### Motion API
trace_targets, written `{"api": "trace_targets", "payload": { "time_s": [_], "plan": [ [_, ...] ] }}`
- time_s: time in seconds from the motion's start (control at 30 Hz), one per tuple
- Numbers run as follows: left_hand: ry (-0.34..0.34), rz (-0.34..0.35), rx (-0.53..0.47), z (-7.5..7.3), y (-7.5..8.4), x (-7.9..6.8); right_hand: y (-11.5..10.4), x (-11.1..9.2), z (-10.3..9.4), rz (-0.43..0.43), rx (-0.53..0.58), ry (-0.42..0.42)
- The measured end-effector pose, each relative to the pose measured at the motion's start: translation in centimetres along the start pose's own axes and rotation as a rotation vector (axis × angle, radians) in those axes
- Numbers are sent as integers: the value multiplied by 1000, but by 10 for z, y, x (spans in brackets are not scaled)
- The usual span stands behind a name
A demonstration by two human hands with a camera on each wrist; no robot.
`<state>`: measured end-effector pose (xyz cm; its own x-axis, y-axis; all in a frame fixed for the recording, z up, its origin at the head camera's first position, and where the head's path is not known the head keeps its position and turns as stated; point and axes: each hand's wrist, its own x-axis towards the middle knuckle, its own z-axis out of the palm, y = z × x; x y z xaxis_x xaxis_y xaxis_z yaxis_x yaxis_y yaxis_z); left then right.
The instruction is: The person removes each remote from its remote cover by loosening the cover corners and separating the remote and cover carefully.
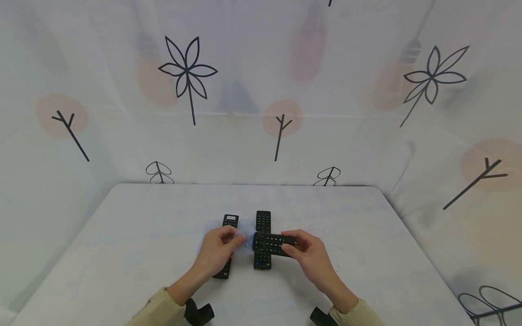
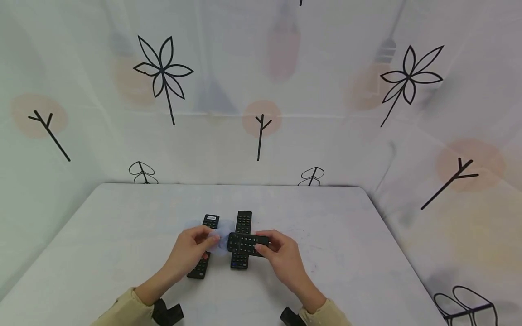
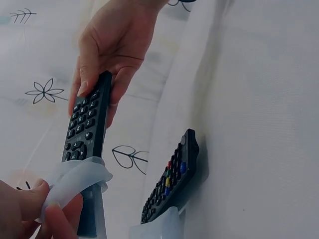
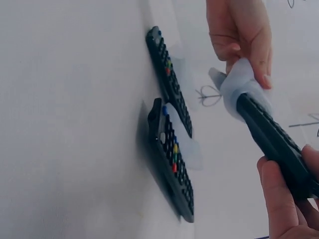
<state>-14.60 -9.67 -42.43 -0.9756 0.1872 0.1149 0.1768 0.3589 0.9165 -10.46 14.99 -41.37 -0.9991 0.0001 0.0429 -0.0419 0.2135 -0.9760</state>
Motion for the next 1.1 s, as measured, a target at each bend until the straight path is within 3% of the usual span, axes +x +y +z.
{"api": "trace_targets", "payload": {
  "time_s": [0.5, 1.1],
  "plan": [
    [8, -19, 51, -12, 6, 3, 4, 4, -19, 35, -40, 6],
    [-40, -35, 3, -21, 2, 4, 6, 5, -31, 91, 47, -57]
  ]
}}
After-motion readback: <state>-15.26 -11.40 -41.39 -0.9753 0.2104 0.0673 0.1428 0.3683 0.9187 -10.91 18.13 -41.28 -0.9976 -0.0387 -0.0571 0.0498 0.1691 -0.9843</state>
